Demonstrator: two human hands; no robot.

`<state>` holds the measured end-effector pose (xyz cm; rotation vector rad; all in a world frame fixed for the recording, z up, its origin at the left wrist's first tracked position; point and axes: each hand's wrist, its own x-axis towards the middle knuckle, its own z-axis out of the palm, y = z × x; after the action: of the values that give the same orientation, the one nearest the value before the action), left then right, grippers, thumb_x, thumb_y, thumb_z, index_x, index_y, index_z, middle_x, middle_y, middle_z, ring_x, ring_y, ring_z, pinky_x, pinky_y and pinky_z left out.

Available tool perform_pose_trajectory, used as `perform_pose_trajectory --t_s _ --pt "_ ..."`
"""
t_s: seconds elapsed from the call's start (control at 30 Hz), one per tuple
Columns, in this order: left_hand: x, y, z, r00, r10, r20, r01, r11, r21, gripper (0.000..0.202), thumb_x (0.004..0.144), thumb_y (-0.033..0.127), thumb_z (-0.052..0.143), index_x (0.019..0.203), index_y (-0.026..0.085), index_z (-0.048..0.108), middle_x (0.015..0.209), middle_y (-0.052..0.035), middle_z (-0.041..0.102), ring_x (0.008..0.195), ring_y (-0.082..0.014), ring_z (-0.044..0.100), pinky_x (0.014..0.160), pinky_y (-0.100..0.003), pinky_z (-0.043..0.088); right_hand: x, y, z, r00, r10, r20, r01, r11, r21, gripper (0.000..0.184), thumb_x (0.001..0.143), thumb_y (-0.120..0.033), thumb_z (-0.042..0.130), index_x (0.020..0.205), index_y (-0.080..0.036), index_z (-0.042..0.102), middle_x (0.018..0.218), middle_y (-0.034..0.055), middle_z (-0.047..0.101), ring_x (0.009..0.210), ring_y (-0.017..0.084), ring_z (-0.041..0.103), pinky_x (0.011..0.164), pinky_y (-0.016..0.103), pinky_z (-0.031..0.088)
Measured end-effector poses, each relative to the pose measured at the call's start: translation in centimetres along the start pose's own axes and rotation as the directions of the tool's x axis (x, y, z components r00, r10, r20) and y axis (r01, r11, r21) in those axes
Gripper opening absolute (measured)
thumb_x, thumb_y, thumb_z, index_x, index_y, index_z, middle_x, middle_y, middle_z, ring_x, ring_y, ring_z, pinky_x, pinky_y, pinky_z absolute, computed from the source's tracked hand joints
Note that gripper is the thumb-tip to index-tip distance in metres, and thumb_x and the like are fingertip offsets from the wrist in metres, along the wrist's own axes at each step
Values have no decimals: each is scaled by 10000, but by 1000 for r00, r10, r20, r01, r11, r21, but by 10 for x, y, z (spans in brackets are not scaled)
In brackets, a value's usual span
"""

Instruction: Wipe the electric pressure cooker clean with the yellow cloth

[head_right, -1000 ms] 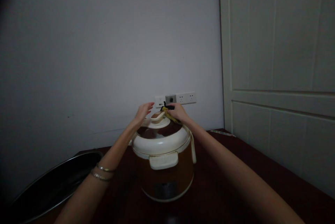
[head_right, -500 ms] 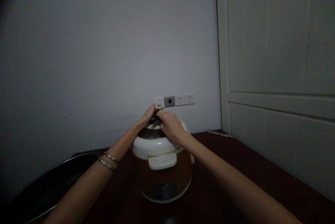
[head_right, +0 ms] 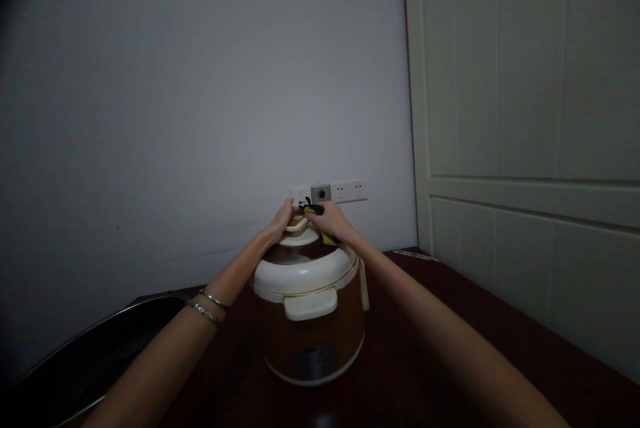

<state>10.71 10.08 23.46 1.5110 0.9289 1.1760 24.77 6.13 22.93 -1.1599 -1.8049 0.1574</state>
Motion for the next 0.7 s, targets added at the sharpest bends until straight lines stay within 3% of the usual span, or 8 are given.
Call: perform_pose_trajectory --t_s 0.17,0.27,0.43,0.5,0.63,0.7 --pt "3 -2 -2 999 1 -43 0 1000 27 580 897 414 196 777 95 665 613 -59 647 568 -151 554 674 -261 451 -19 -4 1 986 -162 -46 164 986 31 220 760 -192 590 932 -139 717 914 78 726 824 207 653 753 299 483" --pt "6 -5 -4 995 12 -97 -4 996 87 588 885 459 217 806 99 675 622 -56 642 595 -161 555 667 -264 447 -25 -8 -2 970 -242 -9 242 968 59 242 736 -134 587 940 -155 715 934 66 725 832 194 651 777 300 481" --pt "8 -6 -5 997 2 -80 3 998 64 602 871 483 226 822 84 674 618 -68 637 593 -162 555 645 -264 442 -10 0 -2 986 -167 -23 165 985 -55 276 715 -74 566 936 -146 716 930 92 721 833 200 648 772 309 479" --pt "7 -5 -4 998 -4 -63 7 999 47 607 870 486 216 841 86 671 639 -69 646 595 -162 558 643 -268 443 -9 1 -1 980 -197 -33 194 978 -76 293 710 -62 562 949 -139 712 945 101 712 853 197 640 789 311 473" --pt "5 -5 -6 998 5 -69 0 997 76 599 860 511 236 833 102 673 694 -74 669 653 -177 579 657 -273 449 -23 -11 -1 926 -374 51 373 927 24 356 685 -28 537 949 -189 712 1000 57 693 918 171 618 850 306 449" --pt "4 -5 -6 998 2 -59 2 997 72 599 862 516 232 813 110 669 717 -82 676 695 -190 597 665 -278 459 -29 -19 -6 900 -417 126 407 908 96 375 674 -22 529 940 -211 713 1021 29 689 946 164 609 867 300 440"
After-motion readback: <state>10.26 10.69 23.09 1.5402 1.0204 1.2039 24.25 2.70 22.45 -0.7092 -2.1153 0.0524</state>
